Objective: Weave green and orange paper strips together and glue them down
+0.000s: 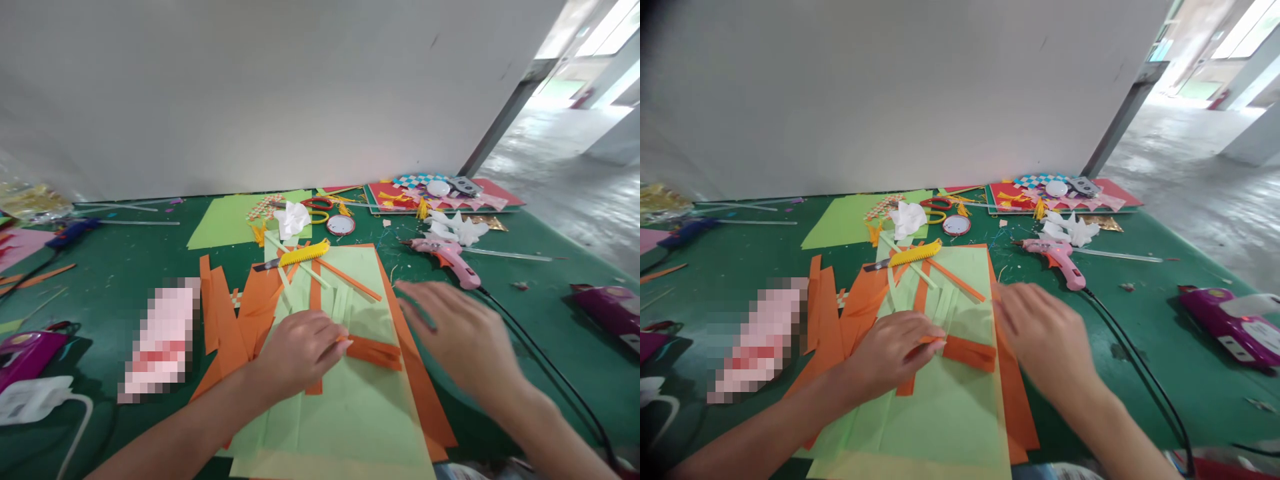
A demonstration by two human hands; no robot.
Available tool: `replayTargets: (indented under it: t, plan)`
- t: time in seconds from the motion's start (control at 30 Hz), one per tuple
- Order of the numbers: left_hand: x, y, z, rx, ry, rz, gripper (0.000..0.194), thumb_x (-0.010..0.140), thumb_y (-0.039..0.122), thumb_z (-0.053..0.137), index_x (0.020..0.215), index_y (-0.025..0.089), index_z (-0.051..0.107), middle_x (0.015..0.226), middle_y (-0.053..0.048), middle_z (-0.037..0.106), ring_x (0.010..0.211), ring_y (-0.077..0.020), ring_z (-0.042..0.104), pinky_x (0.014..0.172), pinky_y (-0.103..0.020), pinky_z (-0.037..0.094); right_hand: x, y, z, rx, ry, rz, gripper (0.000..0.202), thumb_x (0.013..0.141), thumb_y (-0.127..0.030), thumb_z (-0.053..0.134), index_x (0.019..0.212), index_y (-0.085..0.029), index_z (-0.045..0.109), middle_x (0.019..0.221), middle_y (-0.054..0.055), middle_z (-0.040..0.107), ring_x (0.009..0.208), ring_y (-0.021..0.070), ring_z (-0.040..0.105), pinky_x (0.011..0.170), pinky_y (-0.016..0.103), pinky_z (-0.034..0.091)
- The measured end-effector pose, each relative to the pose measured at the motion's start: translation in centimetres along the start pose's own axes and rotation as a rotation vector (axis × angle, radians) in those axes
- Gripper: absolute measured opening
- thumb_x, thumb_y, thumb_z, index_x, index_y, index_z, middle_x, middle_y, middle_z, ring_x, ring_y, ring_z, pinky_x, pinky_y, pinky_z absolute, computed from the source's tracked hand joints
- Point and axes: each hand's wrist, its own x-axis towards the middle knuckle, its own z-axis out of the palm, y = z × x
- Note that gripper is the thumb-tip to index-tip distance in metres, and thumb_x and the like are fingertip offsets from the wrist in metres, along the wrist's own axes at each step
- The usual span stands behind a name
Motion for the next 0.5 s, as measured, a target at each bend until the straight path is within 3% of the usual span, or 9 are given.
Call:
replayTargets:
  t: [0.1, 0.17, 0.23, 0.37, 0.5]
  plan:
    - [-0.1, -0.2, -0.3, -0.045, -0.02, -0.022, 0.022, 0.095, 0.033, 0.051, 0.089, 0.019, 0.066, 0.079, 0.0, 0.073, 0.077, -0.0169, 0.068, 0.068, -0.027, 0.051, -0.1, 4.4, -0.4, -0.303, -0.187, 0.267, 0.021, 0.092, -0.034, 0.054, 0.095, -0.016, 0.065, 0.089, 0.009, 0.069, 0.084, 0.0263, 0.065, 0.056, 0.032, 0.043]
    - [0.0, -0.4, -0.5, -0.064, -0.045, -0.019, 0.025, 0.096, 0.035, 0.049, 0.088, 0.019, 0.067, 0.08, 0.0, 0.073, 0.078, -0.0165, 0.068, 0.069, -0.026, 0.052, 0.0, 6.8, -0.2, -0.355, -0.3, 0.39, 0.034, 0.094, -0.044, 0.048, 0.076, -0.018, 0.061, 0.074, 0.009, 0.065, 0.073, 0.0267, 0.065, 0.046, 0.029, 0.034]
    - [0.0, -0.6, -0.6, -0.072, -0.062, -0.005, 0.027, 0.097, 0.036, 0.049, 0.088, 0.019, 0.067, 0.081, 0.0, 0.074, 0.079, -0.0162, 0.068, 0.07, -0.026, 0.052, 0.1, 8.5, 0.5, -0.318, -0.363, 0.423, 0.049, 0.095, -0.052, 0.038, 0.065, -0.018, 0.058, 0.069, 0.011, 0.063, 0.062, 0.0234, 0.064, 0.044, 0.028, 0.028]
    - [0.0, -1.0, -0.7, -0.075, -0.059, 0.04, 0.027, 0.097, 0.037, 0.049, 0.09, 0.019, 0.068, 0.082, 0.0, 0.073, 0.078, -0.0154, 0.068, 0.07, -0.026, 0.052, 0.3, 10.0, 3.0, -0.301, -0.376, 0.453, 0.056, 0.091, -0.061, 0.038, 0.062, -0.018, 0.058, 0.069, 0.013, 0.062, 0.055, 0.0245, 0.061, 0.043, 0.027, 0.027]
    - [0.0, -1.2, -0.8, -0.07, -0.082, 0.066, 0.028, 0.097, 0.04, 0.049, 0.093, 0.019, 0.068, 0.085, -0.001, 0.073, 0.079, -0.0164, 0.068, 0.072, -0.028, 0.052, 0.4, 10.3, 4.0, -0.33, -0.339, 0.47, 0.053, 0.092, -0.057, 0.038, 0.073, -0.014, 0.061, 0.074, 0.016, 0.064, 0.058, 0.0261, 0.063, 0.044, 0.028, 0.028]
